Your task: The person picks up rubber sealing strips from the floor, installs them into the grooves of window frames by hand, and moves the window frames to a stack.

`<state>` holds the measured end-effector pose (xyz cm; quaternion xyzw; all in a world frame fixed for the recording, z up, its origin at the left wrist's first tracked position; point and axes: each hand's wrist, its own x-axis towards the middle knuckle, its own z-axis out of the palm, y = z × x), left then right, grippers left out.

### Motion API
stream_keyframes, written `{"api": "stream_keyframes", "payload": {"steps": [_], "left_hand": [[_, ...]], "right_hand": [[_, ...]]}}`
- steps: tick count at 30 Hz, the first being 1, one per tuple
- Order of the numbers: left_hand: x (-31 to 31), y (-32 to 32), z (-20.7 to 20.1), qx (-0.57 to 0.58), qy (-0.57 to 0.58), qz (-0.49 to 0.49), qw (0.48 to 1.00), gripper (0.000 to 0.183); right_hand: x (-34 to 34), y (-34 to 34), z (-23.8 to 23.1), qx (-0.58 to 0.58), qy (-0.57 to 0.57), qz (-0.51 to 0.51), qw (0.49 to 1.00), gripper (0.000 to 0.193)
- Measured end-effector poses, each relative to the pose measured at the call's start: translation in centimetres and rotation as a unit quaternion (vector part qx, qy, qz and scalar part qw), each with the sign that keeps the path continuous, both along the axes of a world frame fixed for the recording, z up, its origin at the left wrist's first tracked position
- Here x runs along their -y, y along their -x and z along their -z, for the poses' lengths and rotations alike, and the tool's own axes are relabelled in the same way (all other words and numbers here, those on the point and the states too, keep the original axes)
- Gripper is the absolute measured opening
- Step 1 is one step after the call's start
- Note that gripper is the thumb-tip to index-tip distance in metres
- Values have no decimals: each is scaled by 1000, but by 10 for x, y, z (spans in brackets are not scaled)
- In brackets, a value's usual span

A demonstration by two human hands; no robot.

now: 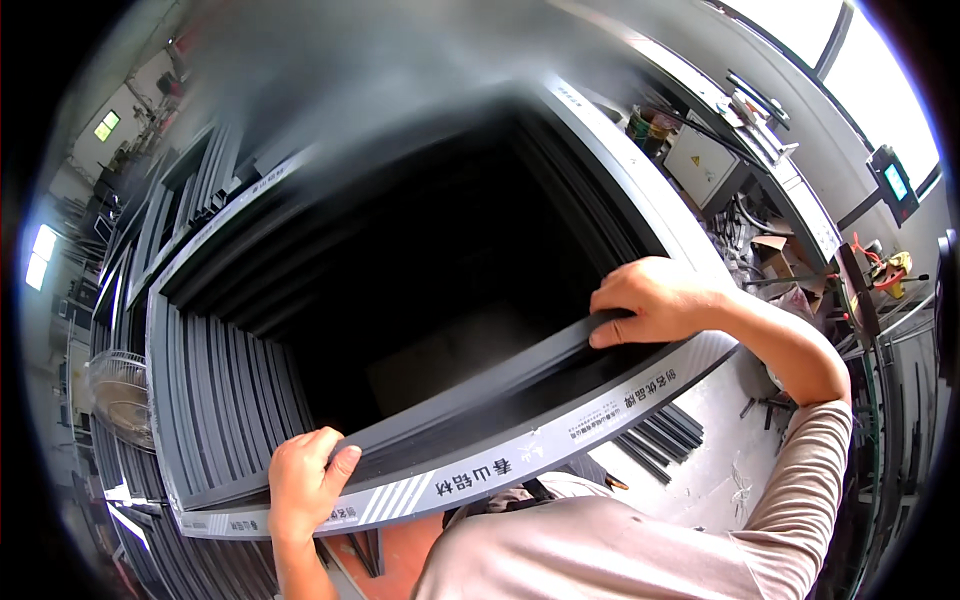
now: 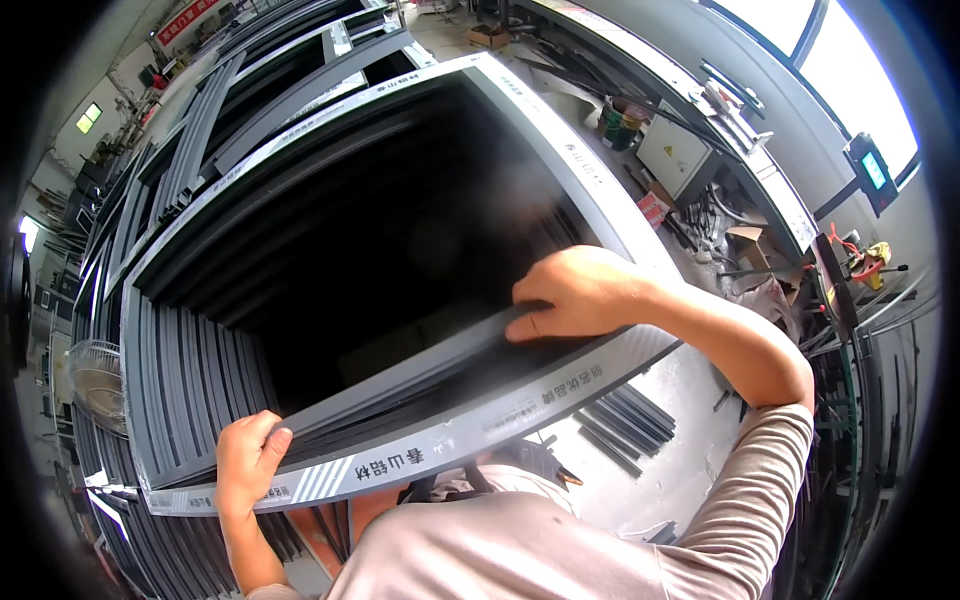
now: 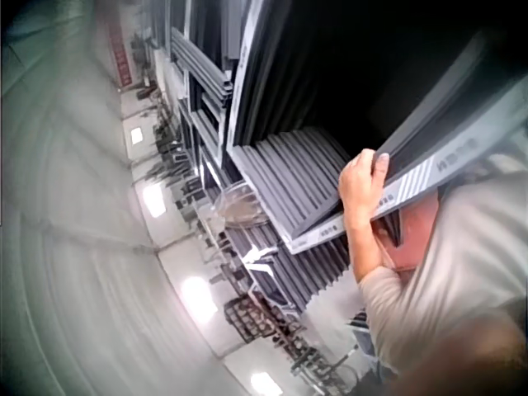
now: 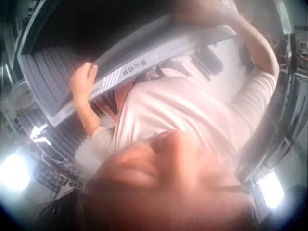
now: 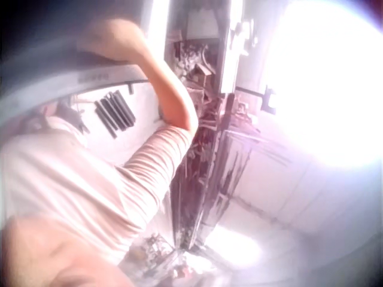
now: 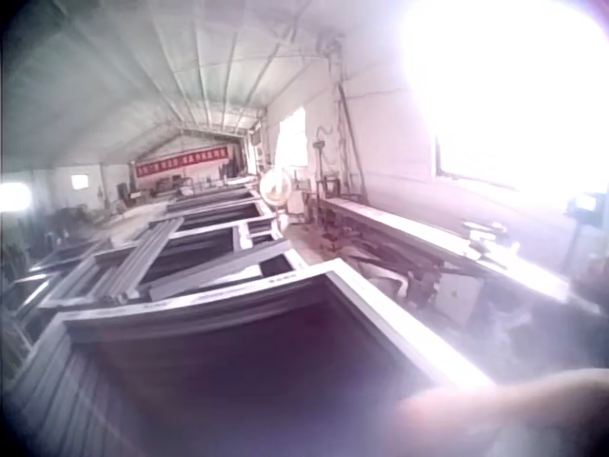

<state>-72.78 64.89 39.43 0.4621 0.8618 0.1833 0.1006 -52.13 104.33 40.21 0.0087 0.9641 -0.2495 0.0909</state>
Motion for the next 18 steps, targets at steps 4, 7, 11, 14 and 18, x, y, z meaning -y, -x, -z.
{"api": "stream_keyframes", "payload": {"steps": [4,7,11,14,18], "left_hand": [[5,2,-2,6,18,-3,1000,48],[7,3,-2,12,11,10,1000,48],[8,6,3,5,-29,23,999,46],[10,7,3,2,-28,19,999,43],[8,5,-1,5,-26,12,1000,39]], "right_hand": [[9,1,-11,18,-18,7,1000,46],[11,-2,-7,17,-39,5,999,49],[25,-18,-18,-80,-91,-49,991,90],[40,-29,-29,-96,-125,-55,986,103],[45,-31,-25,-95,-119,-29,988,111]]}}
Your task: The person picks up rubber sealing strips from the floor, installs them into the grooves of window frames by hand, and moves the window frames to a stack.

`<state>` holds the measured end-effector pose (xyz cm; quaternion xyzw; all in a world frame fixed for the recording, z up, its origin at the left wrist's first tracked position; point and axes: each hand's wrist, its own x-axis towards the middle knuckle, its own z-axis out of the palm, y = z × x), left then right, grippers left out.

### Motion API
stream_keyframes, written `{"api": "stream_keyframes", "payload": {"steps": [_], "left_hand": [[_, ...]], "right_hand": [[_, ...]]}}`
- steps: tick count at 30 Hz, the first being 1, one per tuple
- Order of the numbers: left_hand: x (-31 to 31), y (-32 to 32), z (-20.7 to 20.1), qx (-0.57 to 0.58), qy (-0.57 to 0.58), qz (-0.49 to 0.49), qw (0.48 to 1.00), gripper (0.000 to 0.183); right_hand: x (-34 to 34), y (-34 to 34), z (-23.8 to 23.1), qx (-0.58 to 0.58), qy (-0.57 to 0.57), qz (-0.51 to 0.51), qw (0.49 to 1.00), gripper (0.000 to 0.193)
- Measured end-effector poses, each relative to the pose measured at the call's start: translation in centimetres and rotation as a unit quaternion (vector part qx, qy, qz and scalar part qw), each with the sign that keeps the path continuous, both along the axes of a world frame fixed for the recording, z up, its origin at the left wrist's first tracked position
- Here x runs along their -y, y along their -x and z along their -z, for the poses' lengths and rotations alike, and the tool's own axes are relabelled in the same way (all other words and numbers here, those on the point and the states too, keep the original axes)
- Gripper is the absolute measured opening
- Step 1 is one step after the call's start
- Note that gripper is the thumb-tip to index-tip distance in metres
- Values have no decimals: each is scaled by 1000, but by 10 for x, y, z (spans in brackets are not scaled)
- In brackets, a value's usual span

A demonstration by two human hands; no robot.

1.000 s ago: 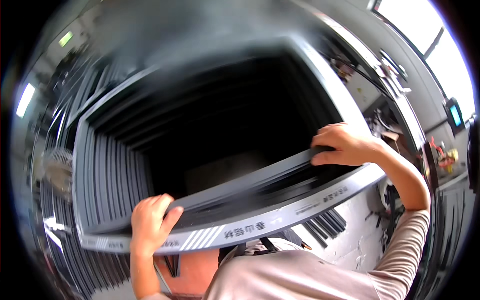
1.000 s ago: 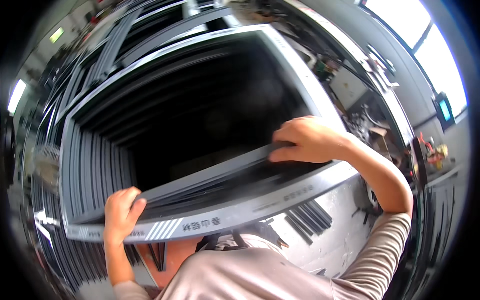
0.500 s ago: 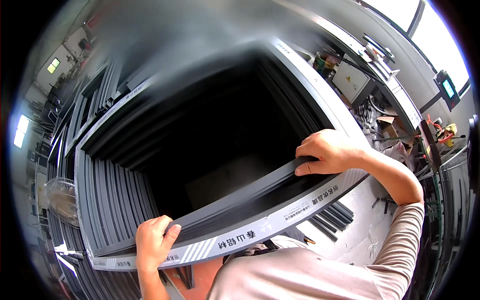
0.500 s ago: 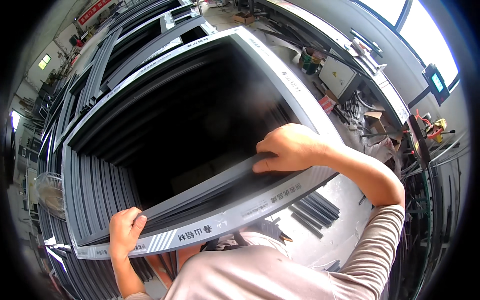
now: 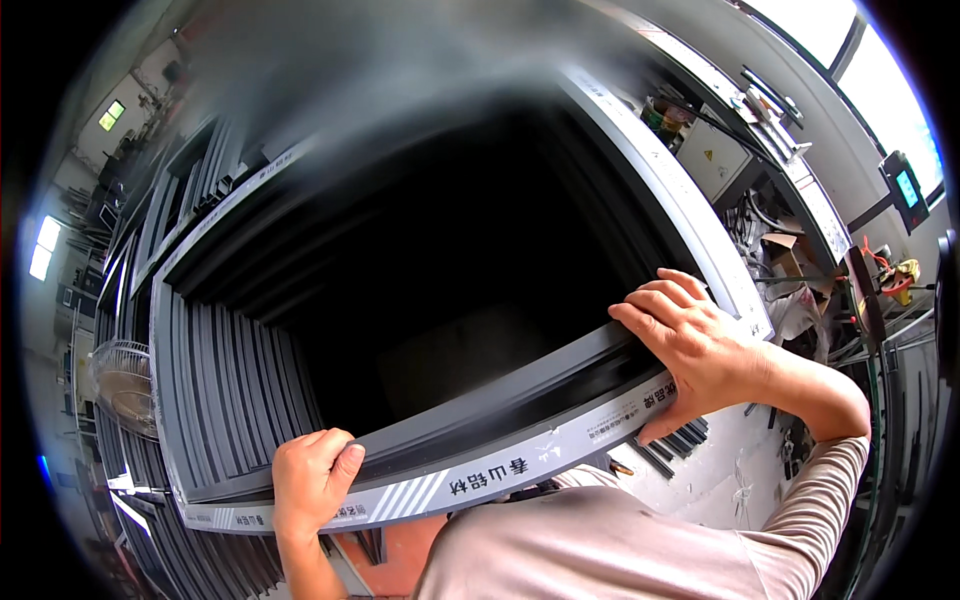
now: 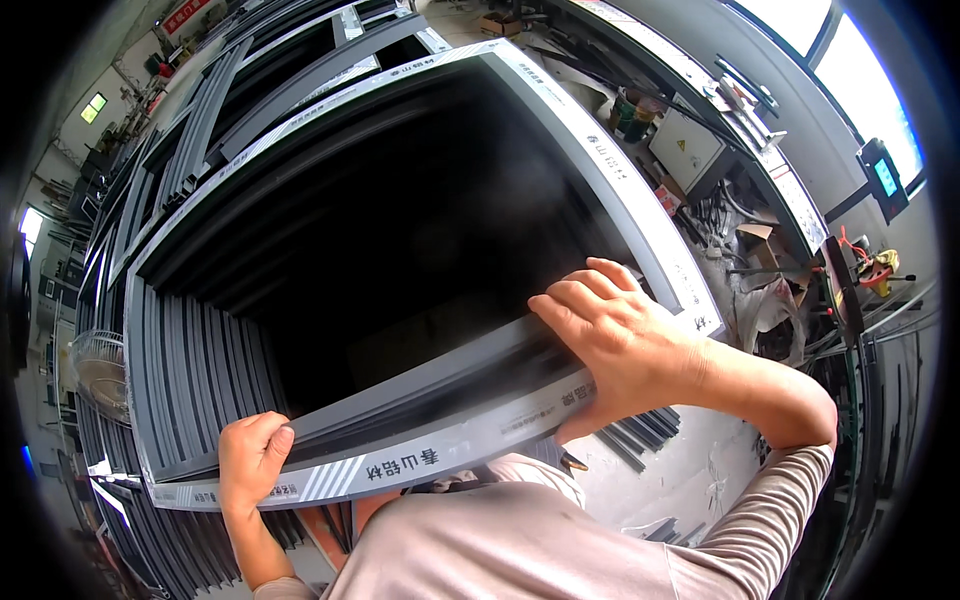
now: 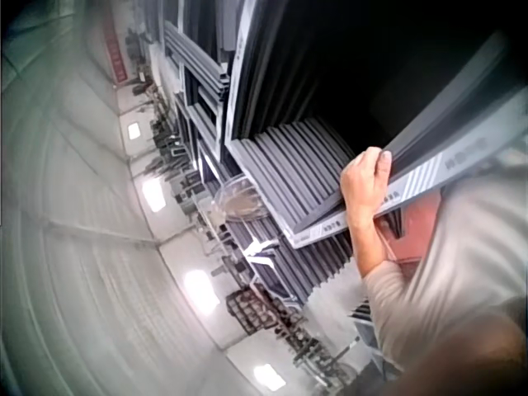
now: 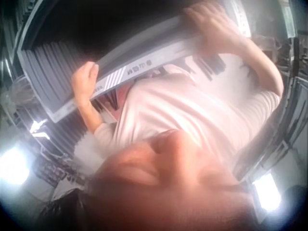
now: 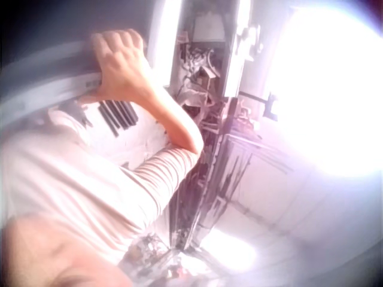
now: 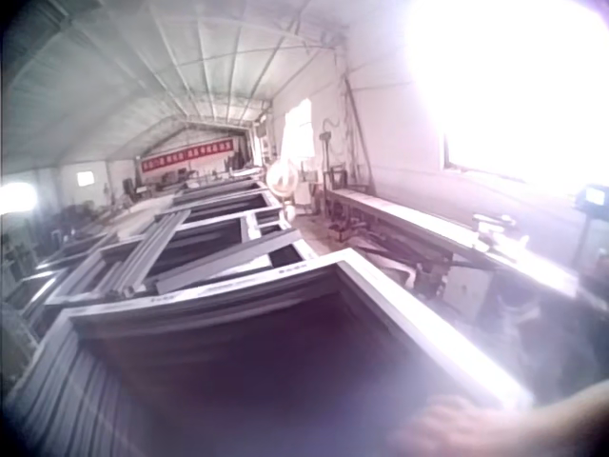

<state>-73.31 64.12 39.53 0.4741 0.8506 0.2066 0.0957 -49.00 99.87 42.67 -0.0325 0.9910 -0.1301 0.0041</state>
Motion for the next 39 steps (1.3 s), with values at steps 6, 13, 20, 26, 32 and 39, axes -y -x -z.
{"api": "stream_keyframes", "payload": {"steps": [6,13,20,26,32,39], "left_hand": [[2,1,-1,14,-3,-6,1000,39],[1,2,-1,21,-1,-2,1000,40],[8,-3,2,50,-6,13,999,40],[5,1,1,75,8,33,997,43],[4,-3,-8,113,69,21,991,42],[-8,-30,-9,-51,54,81,994,59]], "right_hand": [[7,-4,11,-55,-15,23,998,109],[3,-3,13,-69,-10,7,998,108],[5,-11,20,-35,23,-12,999,81],[3,-9,21,-78,10,-26,997,75],[-2,-2,13,37,25,-36,998,74],[-17,16,15,209,110,-11,972,83]]}}
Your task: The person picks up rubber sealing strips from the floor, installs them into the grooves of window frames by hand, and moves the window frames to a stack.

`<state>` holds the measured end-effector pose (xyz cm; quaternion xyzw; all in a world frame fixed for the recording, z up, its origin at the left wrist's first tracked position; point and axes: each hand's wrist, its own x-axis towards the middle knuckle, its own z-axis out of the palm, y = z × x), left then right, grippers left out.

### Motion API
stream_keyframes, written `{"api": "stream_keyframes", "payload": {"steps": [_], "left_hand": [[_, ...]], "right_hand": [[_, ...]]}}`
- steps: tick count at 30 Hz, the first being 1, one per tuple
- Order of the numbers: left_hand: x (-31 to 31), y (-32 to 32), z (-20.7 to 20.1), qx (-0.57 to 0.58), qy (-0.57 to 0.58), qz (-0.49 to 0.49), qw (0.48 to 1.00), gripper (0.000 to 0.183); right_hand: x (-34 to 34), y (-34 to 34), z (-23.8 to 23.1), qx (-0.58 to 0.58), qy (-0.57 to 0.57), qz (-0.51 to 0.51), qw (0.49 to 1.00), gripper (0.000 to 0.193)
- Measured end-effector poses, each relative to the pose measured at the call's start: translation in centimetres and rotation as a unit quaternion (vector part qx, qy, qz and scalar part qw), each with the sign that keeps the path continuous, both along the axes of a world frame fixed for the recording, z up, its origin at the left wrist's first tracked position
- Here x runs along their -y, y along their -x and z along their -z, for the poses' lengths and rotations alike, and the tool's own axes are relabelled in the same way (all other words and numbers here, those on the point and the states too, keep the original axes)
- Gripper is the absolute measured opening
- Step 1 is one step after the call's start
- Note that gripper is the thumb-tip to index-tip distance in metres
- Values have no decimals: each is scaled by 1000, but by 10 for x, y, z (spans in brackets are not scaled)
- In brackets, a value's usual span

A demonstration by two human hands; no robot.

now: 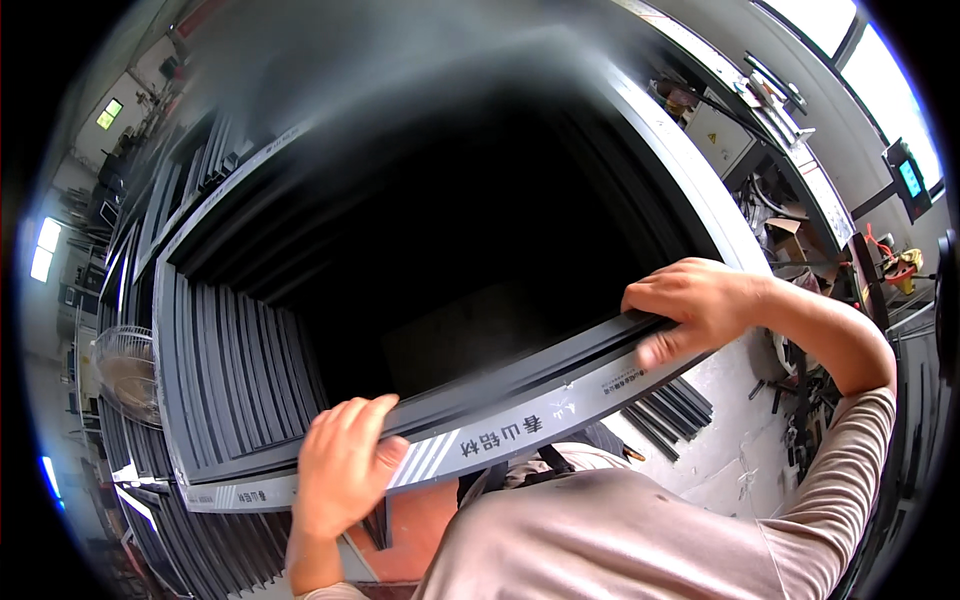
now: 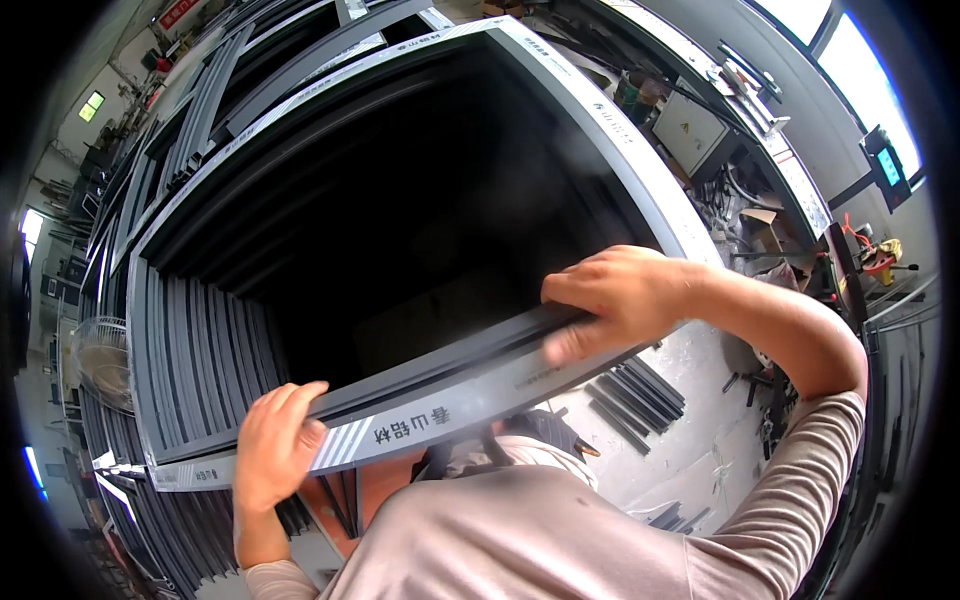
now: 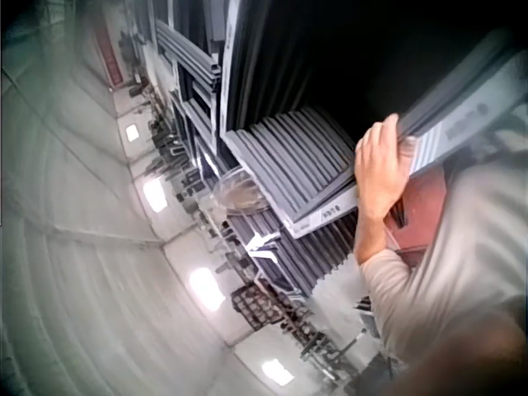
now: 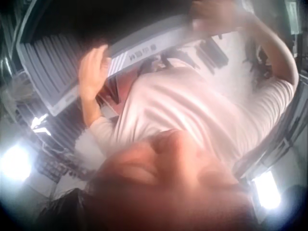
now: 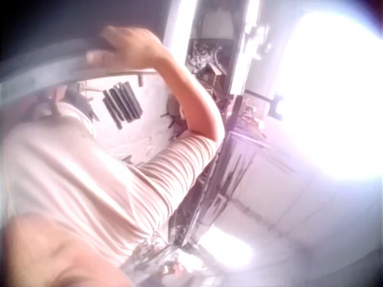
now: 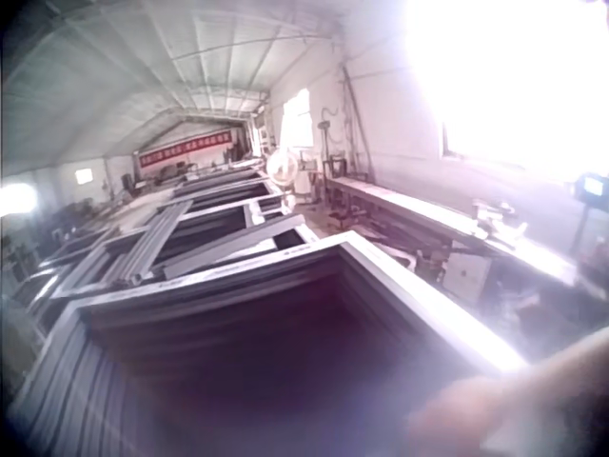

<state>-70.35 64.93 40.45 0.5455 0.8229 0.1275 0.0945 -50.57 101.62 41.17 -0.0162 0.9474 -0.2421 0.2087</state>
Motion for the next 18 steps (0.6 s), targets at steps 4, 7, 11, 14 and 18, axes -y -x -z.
{"api": "stream_keyframes", "payload": {"steps": [4,7,11,14,18], "left_hand": [[-37,-47,4,-122,-56,66,989,95],[-39,-55,13,-127,-45,36,990,91],[-42,-53,10,-137,-23,52,989,90],[-44,-50,12,-98,-10,50,994,88],[-43,-53,11,-88,-14,35,995,85]], "right_hand": [[0,32,3,180,80,145,970,80],[3,34,20,138,98,86,982,67],[5,31,15,94,93,76,988,63],[3,35,18,79,76,64,992,52],[-7,25,8,57,153,22,986,36]]}}
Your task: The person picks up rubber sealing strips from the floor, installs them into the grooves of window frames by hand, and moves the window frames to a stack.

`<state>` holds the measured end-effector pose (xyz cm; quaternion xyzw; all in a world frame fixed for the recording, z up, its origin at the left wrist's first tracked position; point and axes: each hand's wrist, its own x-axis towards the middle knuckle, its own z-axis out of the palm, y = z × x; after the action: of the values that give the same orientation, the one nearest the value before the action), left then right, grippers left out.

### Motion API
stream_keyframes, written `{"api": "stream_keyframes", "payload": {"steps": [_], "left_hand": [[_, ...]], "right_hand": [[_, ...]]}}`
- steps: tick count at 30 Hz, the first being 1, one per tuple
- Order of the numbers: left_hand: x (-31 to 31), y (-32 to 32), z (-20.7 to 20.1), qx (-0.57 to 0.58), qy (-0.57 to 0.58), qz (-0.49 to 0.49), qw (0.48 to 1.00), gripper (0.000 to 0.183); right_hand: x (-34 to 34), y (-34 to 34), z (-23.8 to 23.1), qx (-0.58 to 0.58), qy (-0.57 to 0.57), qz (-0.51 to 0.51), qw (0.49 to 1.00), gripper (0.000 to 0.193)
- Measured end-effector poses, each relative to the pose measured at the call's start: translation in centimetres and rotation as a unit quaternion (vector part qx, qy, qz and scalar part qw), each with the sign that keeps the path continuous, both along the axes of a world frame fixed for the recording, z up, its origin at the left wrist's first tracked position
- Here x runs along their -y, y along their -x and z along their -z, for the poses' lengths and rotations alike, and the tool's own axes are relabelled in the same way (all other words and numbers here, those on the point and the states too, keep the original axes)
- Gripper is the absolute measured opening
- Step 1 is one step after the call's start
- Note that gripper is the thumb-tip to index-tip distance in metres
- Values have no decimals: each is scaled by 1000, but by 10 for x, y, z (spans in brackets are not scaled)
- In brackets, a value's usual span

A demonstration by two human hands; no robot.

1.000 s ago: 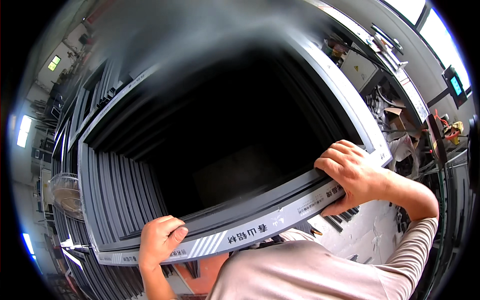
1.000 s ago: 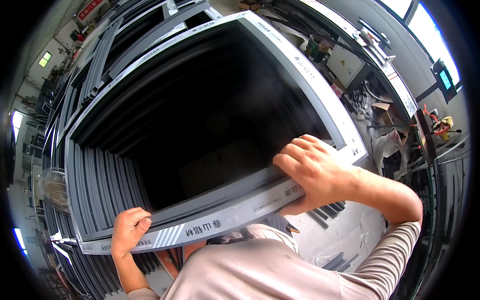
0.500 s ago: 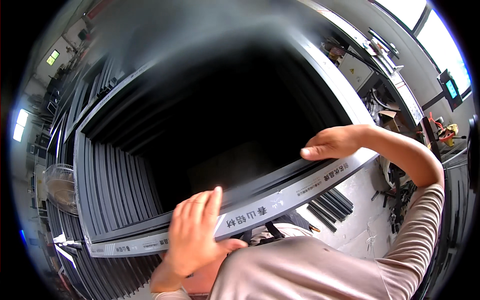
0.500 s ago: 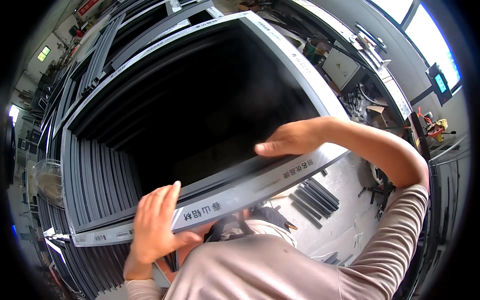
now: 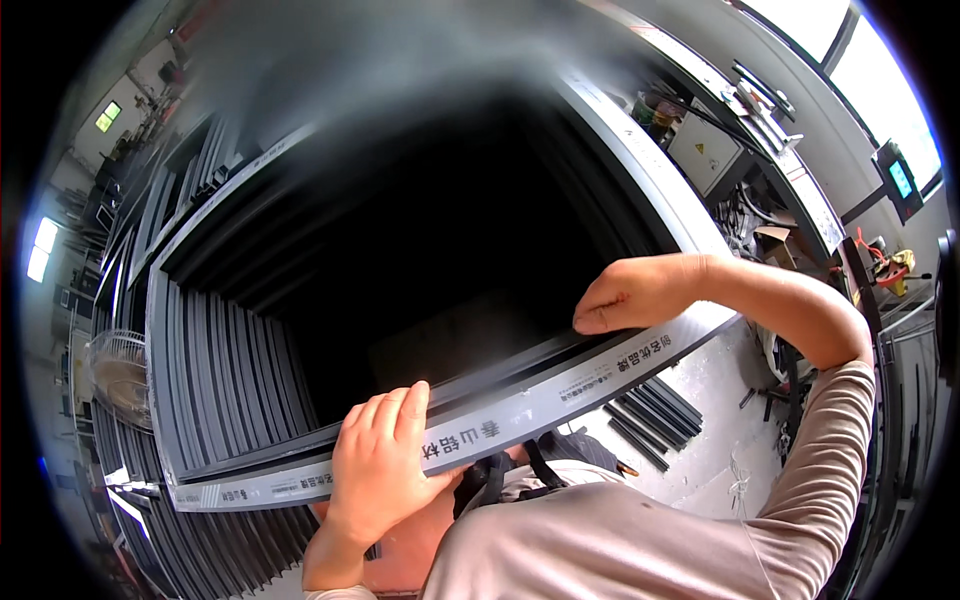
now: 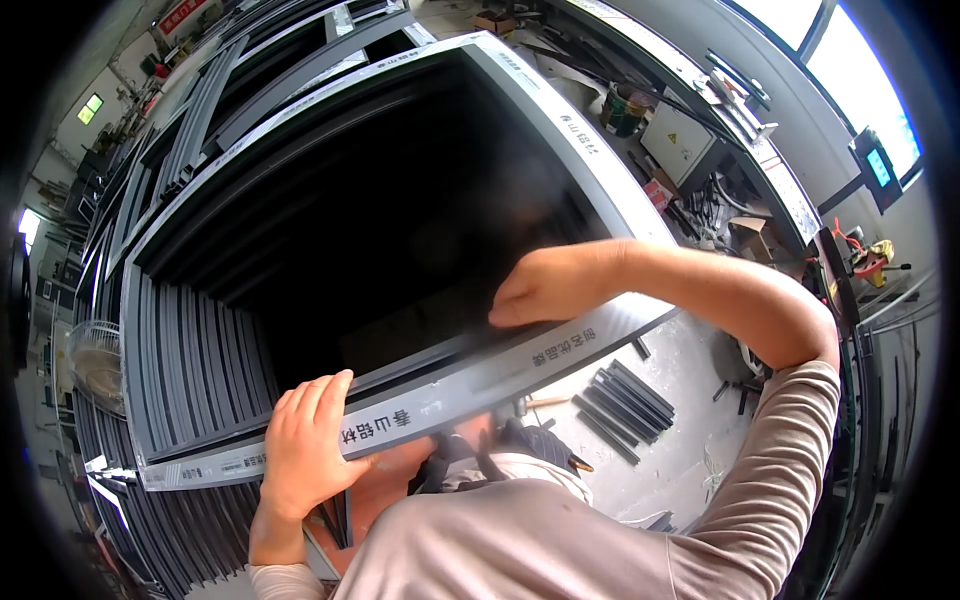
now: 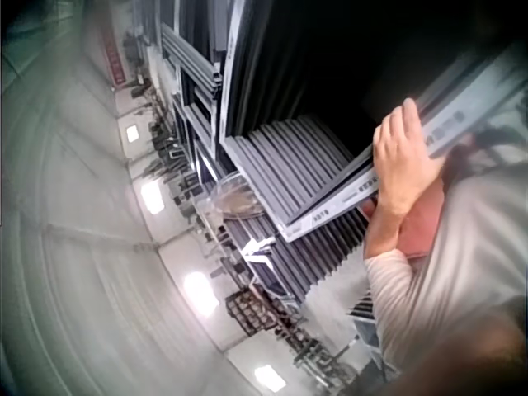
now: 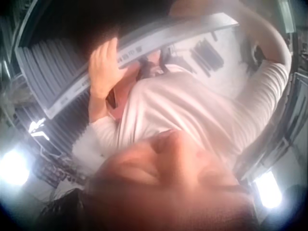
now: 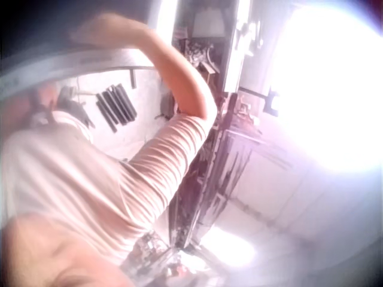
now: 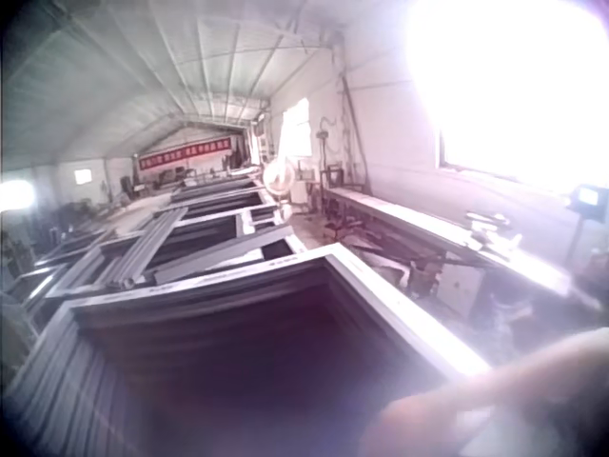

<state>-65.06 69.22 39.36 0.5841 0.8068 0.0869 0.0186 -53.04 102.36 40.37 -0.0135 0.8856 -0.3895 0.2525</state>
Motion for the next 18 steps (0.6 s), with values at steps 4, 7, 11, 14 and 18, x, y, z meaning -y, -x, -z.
{"api": "stream_keyframes", "payload": {"steps": [4,7,11,14,18], "left_hand": [[-2,-3,2,17,-18,-25,999,90],[-1,-3,7,-8,-33,-21,999,89],[4,-6,6,2,-45,-40,998,89],[-2,-3,3,-34,-46,-17,998,81],[-6,-5,2,-40,-44,-28,998,75]], "right_hand": [[-16,11,-16,123,1,-6,992,37],[-14,22,-27,160,-30,-55,985,37],[-11,33,-32,198,-29,-53,978,36],[-18,37,-23,236,-23,-78,968,36],[-15,37,-26,245,-42,-89,965,40]]}}
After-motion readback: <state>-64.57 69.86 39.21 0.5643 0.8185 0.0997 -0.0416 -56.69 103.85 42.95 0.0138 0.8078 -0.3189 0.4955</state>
